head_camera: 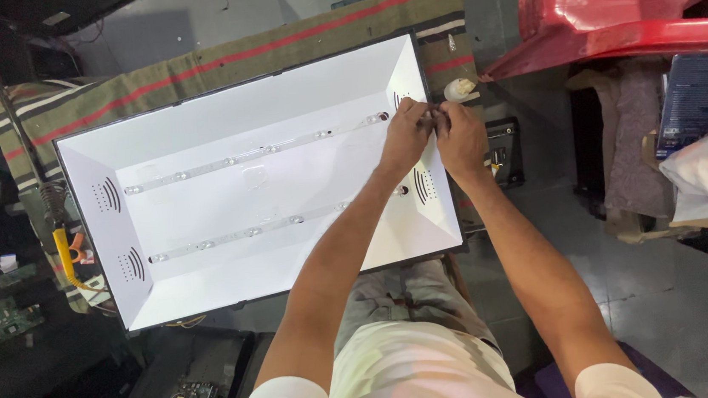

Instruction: The person works on a disassembled LED light panel lying on a padded workbench. They apply liquid adhesive from a squeeze bottle along the panel edges, press and align the LED light strips inside the panel housing, and press the frame edges to secure the assembly.

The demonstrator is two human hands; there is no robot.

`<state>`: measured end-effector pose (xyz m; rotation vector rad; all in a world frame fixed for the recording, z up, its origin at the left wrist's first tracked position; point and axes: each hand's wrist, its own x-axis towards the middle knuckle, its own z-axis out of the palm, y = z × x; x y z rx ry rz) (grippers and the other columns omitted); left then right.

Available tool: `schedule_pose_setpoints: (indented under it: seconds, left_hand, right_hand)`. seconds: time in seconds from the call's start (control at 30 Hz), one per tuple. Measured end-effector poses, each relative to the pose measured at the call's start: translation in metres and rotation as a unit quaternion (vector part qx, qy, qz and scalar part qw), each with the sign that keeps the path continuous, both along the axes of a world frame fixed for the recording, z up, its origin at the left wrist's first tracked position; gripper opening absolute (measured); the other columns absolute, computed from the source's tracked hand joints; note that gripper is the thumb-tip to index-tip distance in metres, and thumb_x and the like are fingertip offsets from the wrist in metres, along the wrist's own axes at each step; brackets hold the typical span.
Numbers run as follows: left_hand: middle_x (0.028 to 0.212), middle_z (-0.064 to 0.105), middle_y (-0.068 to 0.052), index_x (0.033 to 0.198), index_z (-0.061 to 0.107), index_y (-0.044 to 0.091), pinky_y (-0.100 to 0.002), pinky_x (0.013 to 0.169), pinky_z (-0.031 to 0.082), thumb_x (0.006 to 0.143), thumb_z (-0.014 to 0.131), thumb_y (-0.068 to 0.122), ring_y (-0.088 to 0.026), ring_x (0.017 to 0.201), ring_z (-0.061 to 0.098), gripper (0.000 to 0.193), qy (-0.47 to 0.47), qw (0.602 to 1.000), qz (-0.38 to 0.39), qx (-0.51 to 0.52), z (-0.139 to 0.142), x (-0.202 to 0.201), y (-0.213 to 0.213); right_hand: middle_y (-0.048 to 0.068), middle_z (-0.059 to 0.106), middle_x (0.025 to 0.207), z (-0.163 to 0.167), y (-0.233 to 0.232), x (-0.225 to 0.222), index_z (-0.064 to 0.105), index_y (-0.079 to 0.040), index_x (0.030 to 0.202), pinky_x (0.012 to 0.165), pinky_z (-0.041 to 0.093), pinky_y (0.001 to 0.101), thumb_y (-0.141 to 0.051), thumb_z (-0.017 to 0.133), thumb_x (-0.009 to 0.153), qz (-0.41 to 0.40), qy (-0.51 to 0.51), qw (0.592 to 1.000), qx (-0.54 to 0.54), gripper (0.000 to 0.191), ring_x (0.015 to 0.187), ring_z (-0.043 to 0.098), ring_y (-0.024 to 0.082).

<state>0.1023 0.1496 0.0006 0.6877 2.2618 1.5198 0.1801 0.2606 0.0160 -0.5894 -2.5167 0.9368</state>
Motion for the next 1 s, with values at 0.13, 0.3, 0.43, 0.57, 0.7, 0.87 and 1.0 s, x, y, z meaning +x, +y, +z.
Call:
schedule_pose_setpoints:
  seconds: [0.13, 0.3, 0.43, 0.57, 0.7, 0.87, 1.0]
  left_hand:
    - [0.103, 0.062, -0.013, 0.101, 0.067, 0.004, -0.043, 0.079, 0.055, 0.091, 0.066, 0.002, -0.036, 0.094, 0.067, 0.010, -0.001, 1.000, -0.004, 0.000, -0.001, -0.002, 0.001]
    - [0.100, 0.058, -0.015, 0.097, 0.062, 0.003, -0.046, 0.076, 0.051, 0.091, 0.066, 0.003, -0.039, 0.091, 0.064, 0.007, 0.040, 0.998, -0.044, -0.013, 0.005, -0.008, -0.001]
    - [0.097, 0.057, -0.016, 0.097, 0.061, 0.001, -0.048, 0.074, 0.050, 0.090, 0.066, 0.003, -0.041, 0.090, 0.062, 0.008, 0.050, 0.996, -0.071, -0.014, 0.010, -0.012, -0.003]
    - [0.096, 0.060, -0.015, 0.099, 0.060, 0.000, -0.042, 0.073, 0.053, 0.090, 0.066, 0.005, -0.035, 0.085, 0.065, 0.012, -0.006, 0.999, -0.031, 0.033, 0.006, -0.014, 0.000]
    - [0.092, 0.061, -0.013, 0.099, 0.061, 0.001, -0.037, 0.071, 0.053, 0.091, 0.068, 0.007, -0.028, 0.079, 0.066, 0.013, -0.041, 0.998, -0.004, 0.054, 0.000, -0.014, 0.003]
    - [0.089, 0.063, -0.012, 0.098, 0.060, 0.002, -0.035, 0.070, 0.052, 0.092, 0.067, 0.007, -0.023, 0.077, 0.064, 0.011, -0.065, 0.996, 0.024, 0.061, -0.002, -0.016, 0.007]
    - [0.086, 0.063, -0.010, 0.098, 0.059, 0.002, -0.034, 0.068, 0.051, 0.092, 0.066, 0.006, -0.019, 0.075, 0.061, 0.011, -0.100, 0.993, 0.025, 0.059, 0.000, -0.019, 0.007]
  right_hand:
    - [0.021, 0.072, 0.098, 0.007, -0.001, 0.001, 0.069, 0.001, 0.108, 0.072, 0.053, 0.0458, -0.007, 0.068, 0.098, -0.011, -0.010, 0.999, -0.039, 0.013, 0.086, 0.070, 0.040]
    - [0.021, 0.072, 0.101, 0.014, 0.000, 0.000, 0.070, 0.002, 0.110, 0.075, 0.055, 0.0430, -0.005, 0.065, 0.101, -0.006, 0.024, 0.998, -0.056, 0.012, 0.089, 0.070, 0.039]
    - [0.018, 0.073, 0.095, 0.014, -0.002, -0.001, 0.070, 0.002, 0.110, 0.071, 0.055, 0.0401, -0.004, 0.063, 0.102, -0.022, 0.022, 0.994, -0.101, 0.012, 0.082, 0.072, 0.033]
    - [0.016, 0.074, 0.091, 0.004, -0.002, 0.002, 0.071, 0.001, 0.109, 0.068, 0.055, 0.0368, -0.004, 0.065, 0.100, -0.053, 0.017, 0.989, -0.140, 0.012, 0.076, 0.073, 0.026]
    - [0.014, 0.076, 0.092, -0.013, -0.002, 0.012, 0.074, 0.000, 0.107, 0.070, 0.056, 0.0336, -0.004, 0.070, 0.093, -0.057, -0.034, 0.988, -0.137, 0.015, 0.077, 0.074, 0.023]
    - [0.013, 0.077, 0.092, -0.024, -0.005, 0.017, 0.074, 0.000, 0.108, 0.070, 0.056, 0.0320, -0.005, 0.071, 0.094, -0.070, -0.040, 0.980, -0.183, 0.015, 0.077, 0.074, 0.019]
    - [0.012, 0.077, 0.094, -0.011, -0.007, 0.015, 0.072, 0.000, 0.109, 0.070, 0.057, 0.0329, -0.006, 0.070, 0.096, -0.064, -0.027, 0.972, -0.223, 0.015, 0.078, 0.074, 0.021]
